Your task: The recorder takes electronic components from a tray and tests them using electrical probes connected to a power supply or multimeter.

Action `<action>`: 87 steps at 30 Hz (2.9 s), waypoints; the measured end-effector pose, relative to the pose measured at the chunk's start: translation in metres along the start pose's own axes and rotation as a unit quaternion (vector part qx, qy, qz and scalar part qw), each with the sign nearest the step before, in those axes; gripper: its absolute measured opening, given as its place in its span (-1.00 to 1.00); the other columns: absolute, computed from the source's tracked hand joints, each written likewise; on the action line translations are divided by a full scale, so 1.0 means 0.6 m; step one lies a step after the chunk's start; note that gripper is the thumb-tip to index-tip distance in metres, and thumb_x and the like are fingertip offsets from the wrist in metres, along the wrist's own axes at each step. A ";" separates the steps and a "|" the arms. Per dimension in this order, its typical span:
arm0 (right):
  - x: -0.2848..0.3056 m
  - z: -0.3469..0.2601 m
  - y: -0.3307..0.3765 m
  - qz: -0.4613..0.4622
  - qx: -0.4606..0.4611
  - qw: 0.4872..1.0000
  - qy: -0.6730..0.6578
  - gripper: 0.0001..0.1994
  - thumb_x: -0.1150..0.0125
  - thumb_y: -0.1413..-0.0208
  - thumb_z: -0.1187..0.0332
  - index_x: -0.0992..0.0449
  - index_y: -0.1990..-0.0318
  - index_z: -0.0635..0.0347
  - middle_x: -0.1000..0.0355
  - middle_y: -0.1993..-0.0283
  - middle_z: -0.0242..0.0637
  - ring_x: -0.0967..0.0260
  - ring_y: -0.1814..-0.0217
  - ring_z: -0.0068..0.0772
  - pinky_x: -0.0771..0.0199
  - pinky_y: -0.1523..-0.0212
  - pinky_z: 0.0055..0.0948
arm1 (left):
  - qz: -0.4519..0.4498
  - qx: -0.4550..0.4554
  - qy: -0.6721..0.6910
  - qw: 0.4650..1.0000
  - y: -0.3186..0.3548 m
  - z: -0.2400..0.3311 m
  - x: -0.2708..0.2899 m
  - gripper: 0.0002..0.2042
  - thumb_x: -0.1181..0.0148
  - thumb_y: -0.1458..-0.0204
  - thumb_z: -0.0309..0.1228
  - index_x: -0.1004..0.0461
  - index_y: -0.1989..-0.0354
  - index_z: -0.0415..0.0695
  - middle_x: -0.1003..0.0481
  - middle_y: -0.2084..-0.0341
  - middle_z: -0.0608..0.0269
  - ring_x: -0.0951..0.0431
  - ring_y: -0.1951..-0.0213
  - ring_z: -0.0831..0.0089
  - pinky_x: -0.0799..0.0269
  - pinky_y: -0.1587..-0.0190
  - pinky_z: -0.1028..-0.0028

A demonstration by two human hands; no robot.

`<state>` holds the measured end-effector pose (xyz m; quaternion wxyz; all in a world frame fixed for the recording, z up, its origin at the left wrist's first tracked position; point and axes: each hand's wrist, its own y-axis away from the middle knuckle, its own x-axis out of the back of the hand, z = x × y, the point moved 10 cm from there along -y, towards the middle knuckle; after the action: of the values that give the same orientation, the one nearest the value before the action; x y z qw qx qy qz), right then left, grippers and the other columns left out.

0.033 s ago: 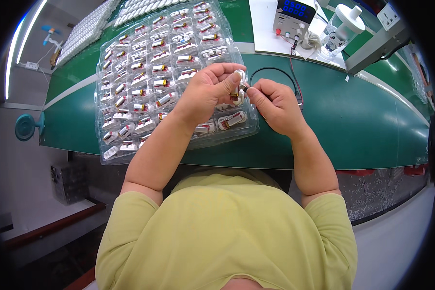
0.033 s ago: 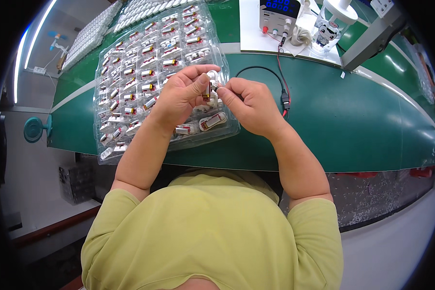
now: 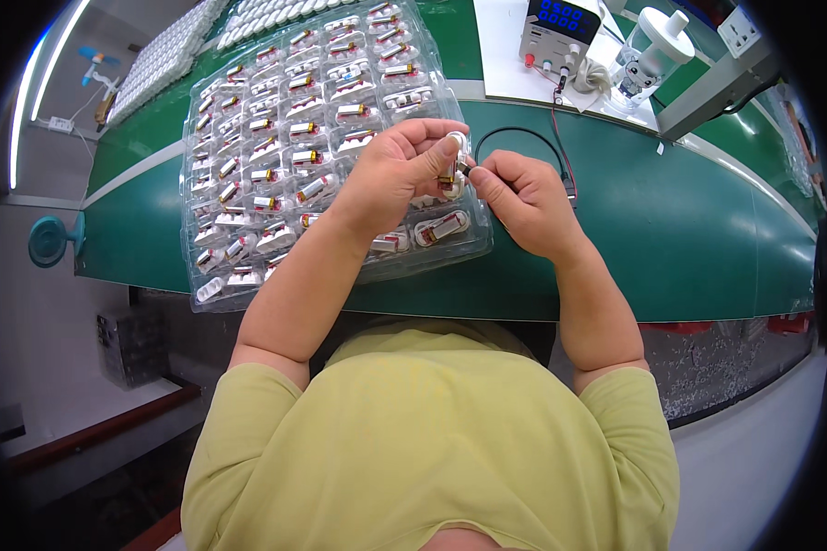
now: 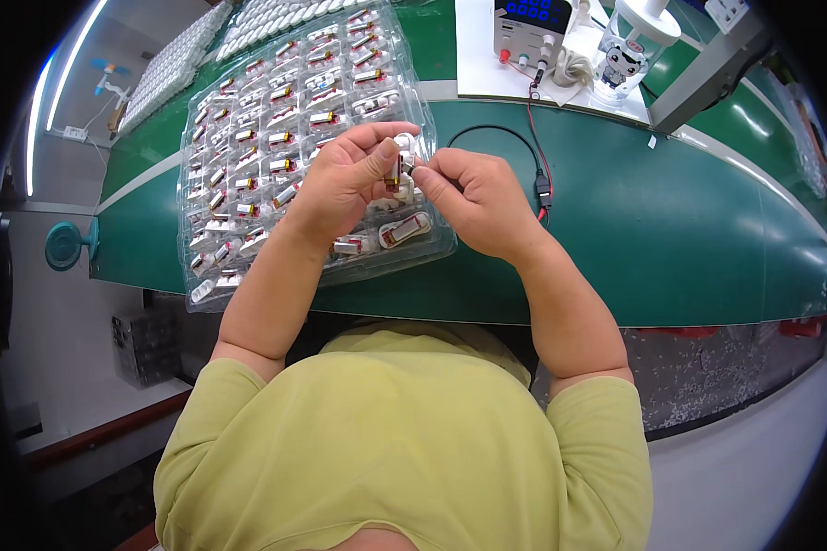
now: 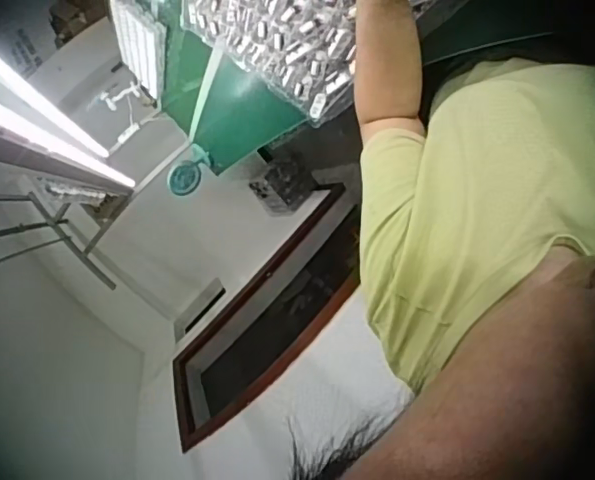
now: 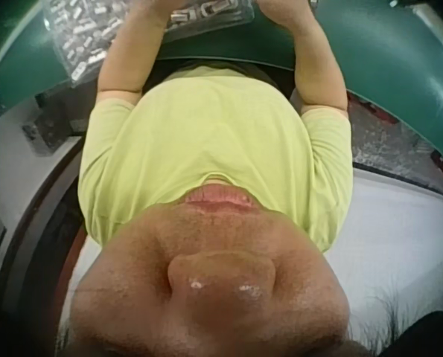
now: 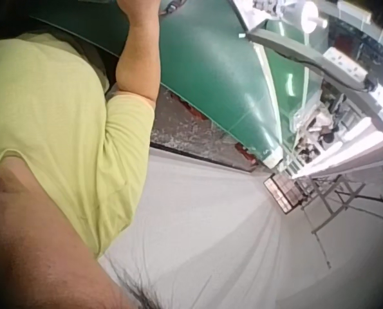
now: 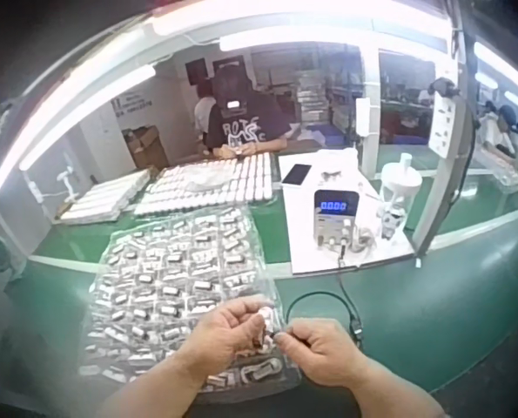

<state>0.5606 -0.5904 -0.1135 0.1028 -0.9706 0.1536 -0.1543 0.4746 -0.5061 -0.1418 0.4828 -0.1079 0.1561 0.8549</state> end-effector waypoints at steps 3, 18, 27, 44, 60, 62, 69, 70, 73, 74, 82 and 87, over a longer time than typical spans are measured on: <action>-0.006 -0.001 0.000 -0.056 -0.015 0.997 0.056 -0.77 -0.13 -0.13 0.32 -0.43 0.47 0.30 -0.26 0.64 -0.24 -0.12 0.61 -0.40 -0.17 0.54 -0.42 | 0.002 -0.004 -0.040 0.999 0.000 0.002 -0.001 -0.67 -0.17 -0.13 -0.32 -0.41 0.00 -0.24 -0.53 0.34 0.27 -0.51 0.33 0.62 -0.45 0.30 0.60; 0.005 0.049 -0.002 0.017 -0.081 0.996 0.012 -0.80 -0.16 -0.14 0.33 -0.50 0.39 0.32 -0.40 0.56 -0.36 -0.25 0.53 -0.59 -0.26 0.48 -0.53 | 0.157 -0.157 -0.407 0.886 -0.035 0.103 0.055 -0.76 -0.18 -0.08 -0.30 -0.56 0.16 -0.17 -0.55 0.46 0.28 -0.51 0.42 0.58 -0.43 0.33 0.53; 0.058 0.022 -0.002 0.137 -0.018 0.990 0.031 -0.85 -0.21 -0.11 0.39 -0.53 0.35 0.32 -0.34 0.61 -0.44 -0.14 0.56 -0.69 -0.17 0.53 -0.60 | 0.164 -0.024 -0.704 0.691 -0.122 0.111 0.134 -0.74 -0.31 0.16 -0.15 -0.63 0.41 -0.07 -0.57 0.50 0.18 -0.56 0.40 0.29 -0.44 0.27 0.34; 0.055 -0.086 0.026 0.212 0.247 0.911 0.255 -0.88 -0.36 0.14 0.45 -0.55 0.40 0.17 -0.41 0.58 -0.30 -0.32 0.59 -0.28 -0.29 0.55 -0.39 | 0.160 0.020 0.304 0.939 -0.019 0.026 0.116 -0.89 -0.10 -0.01 -0.42 -0.37 0.33 -0.17 -0.38 0.62 0.25 -0.28 0.66 0.54 -0.07 0.68 0.57; 0.041 -0.019 0.003 0.103 0.084 0.985 0.107 -0.83 -0.14 -0.10 0.32 -0.46 0.43 0.22 -0.39 0.50 -0.18 -0.35 0.47 -0.15 -0.30 0.46 -0.30 | -0.032 -0.137 -0.309 0.941 0.007 0.066 -0.054 -0.59 -0.25 0.12 -0.54 -0.47 0.00 -0.13 -0.47 0.28 0.32 -0.44 0.33 0.62 -0.38 0.24 0.62; 0.028 -0.007 0.001 0.063 0.063 0.990 0.111 -0.82 -0.10 -0.12 0.29 -0.45 0.39 0.21 -0.41 0.43 -0.15 -0.38 0.36 -0.05 -0.34 0.37 -0.20 | -0.026 -0.145 -0.341 0.928 0.005 0.063 -0.058 -0.60 -0.24 0.13 -0.54 -0.47 0.02 -0.14 -0.48 0.30 0.30 -0.45 0.33 0.60 -0.38 0.24 0.60; 0.020 -0.004 0.003 0.066 0.060 0.992 0.090 -0.76 -0.11 -0.14 0.33 -0.39 0.49 0.29 -0.35 0.55 -0.15 -0.30 0.52 -0.14 -0.29 0.47 -0.29 | 0.038 -0.123 -0.461 0.878 -0.002 0.075 -0.004 -0.62 -0.17 0.15 -0.46 -0.51 0.06 -0.16 -0.53 0.38 0.21 -0.50 0.34 0.51 -0.41 0.21 0.52; 0.042 -0.001 0.002 0.111 0.052 0.991 0.054 -0.75 -0.11 -0.15 0.33 -0.39 0.50 0.31 -0.32 0.58 -0.18 -0.24 0.56 -0.26 -0.26 0.49 -0.36 | 0.126 -0.195 -0.495 0.837 -0.002 0.122 0.023 -0.61 -0.20 0.19 -0.54 -0.54 0.07 -0.11 -0.44 0.48 0.43 -0.38 0.45 0.71 -0.31 0.40 0.66; 0.066 0.016 0.000 0.151 0.010 0.988 -0.024 -0.74 -0.12 -0.18 0.32 -0.42 0.48 0.32 -0.27 0.64 -0.31 -0.10 0.58 -0.56 -0.20 0.51 -0.50 | 0.193 -0.207 -0.475 0.834 -0.004 0.172 0.090 -0.46 -0.20 0.21 -0.52 -0.38 -0.09 -0.10 -0.47 0.42 0.27 -0.45 0.45 0.58 -0.39 0.39 0.57; 0.062 0.020 0.000 0.146 -0.001 0.989 -0.032 -0.75 -0.12 -0.18 0.32 -0.43 0.47 0.32 -0.29 0.63 -0.32 -0.11 0.57 -0.57 -0.21 0.50 -0.51 | 0.186 -0.163 -0.492 0.835 -0.018 0.160 0.100 -0.46 -0.20 0.22 -0.49 -0.35 -0.08 -0.13 -0.49 0.33 0.17 -0.49 0.36 0.43 -0.41 0.28 0.48; 0.053 0.033 0.001 0.131 -0.019 0.991 -0.014 -0.77 -0.10 -0.21 0.31 -0.47 0.42 0.27 -0.30 0.56 -0.55 -0.08 0.54 -0.76 -0.09 0.54 -0.67 | 0.061 -0.166 -0.688 0.703 -0.060 0.102 0.022 -0.59 -0.20 0.15 -0.29 -0.49 0.07 -0.12 -0.53 0.29 0.13 -0.54 0.25 0.15 -0.45 0.12 0.28; 0.042 0.021 0.000 0.120 -0.006 0.992 -0.043 -0.77 -0.15 -0.17 0.33 -0.46 0.44 0.31 -0.29 0.65 -0.43 -0.08 0.60 -0.67 -0.14 0.56 -0.56 | 0.191 0.018 -0.297 0.935 -0.043 0.071 0.068 -0.60 -0.10 -0.07 -0.09 -0.49 0.13 -0.19 -0.45 0.52 0.30 -0.45 0.51 0.44 -0.43 0.39 0.42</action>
<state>0.5875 -0.5970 -0.1184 0.1214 -0.9515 0.2653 -0.0976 0.4743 -0.4457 -0.1202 0.3366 0.1919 0.0389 0.9211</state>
